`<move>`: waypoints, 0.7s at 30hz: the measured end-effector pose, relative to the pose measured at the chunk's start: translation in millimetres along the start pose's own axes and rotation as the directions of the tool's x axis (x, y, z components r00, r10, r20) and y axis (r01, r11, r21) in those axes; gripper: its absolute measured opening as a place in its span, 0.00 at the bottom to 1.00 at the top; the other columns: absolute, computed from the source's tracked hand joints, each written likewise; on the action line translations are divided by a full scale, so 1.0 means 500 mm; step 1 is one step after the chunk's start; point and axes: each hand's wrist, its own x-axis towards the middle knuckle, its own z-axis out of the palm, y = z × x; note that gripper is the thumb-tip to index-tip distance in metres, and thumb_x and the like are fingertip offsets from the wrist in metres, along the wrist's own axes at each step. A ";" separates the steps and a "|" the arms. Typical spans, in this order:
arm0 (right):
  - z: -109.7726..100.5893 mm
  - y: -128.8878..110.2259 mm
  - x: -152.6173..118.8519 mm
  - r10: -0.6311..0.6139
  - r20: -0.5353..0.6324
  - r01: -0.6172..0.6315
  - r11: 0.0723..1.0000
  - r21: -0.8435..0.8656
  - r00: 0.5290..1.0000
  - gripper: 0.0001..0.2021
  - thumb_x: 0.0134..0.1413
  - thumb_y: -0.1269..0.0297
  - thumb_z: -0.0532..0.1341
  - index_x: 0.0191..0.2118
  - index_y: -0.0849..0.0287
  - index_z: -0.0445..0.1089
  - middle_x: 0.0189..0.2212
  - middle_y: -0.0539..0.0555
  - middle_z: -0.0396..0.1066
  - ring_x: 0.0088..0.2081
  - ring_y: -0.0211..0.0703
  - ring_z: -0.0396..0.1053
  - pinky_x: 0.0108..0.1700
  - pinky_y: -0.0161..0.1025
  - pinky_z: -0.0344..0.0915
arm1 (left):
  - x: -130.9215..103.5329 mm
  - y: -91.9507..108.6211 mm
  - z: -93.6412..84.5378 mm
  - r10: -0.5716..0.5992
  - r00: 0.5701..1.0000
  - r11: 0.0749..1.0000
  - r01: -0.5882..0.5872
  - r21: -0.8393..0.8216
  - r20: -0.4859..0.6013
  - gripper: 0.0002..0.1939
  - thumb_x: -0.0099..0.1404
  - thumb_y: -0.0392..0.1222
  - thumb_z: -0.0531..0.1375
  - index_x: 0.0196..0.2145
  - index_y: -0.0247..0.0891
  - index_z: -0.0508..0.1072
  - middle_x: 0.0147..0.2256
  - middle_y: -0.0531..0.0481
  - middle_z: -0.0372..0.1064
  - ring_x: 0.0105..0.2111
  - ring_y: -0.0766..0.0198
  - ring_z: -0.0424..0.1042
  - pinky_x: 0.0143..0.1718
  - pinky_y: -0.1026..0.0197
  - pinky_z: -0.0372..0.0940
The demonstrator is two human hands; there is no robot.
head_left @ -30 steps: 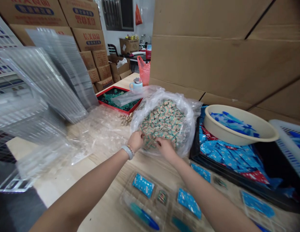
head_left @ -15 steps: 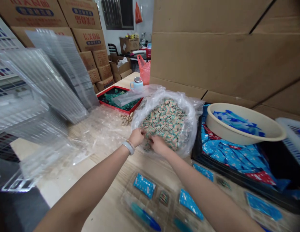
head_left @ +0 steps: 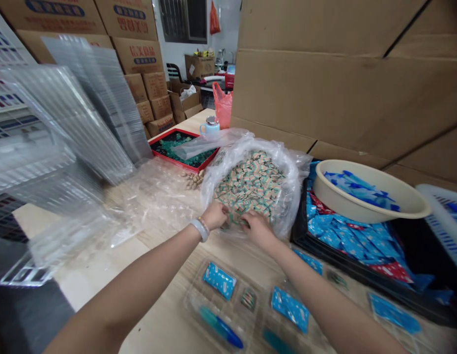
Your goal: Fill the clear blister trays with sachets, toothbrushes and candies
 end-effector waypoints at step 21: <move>0.013 0.010 -0.021 -0.032 -0.008 0.032 0.999 -0.023 0.999 0.11 0.49 0.67 0.54 0.40 0.56 0.69 0.38 0.54 0.66 0.39 0.42 0.62 0.40 0.35 0.55 | 0.013 0.017 0.029 -0.015 0.998 0.968 -0.002 0.251 0.068 0.09 0.42 0.40 0.63 0.24 0.33 0.72 0.22 0.49 0.68 0.25 0.64 0.67 0.23 0.67 0.58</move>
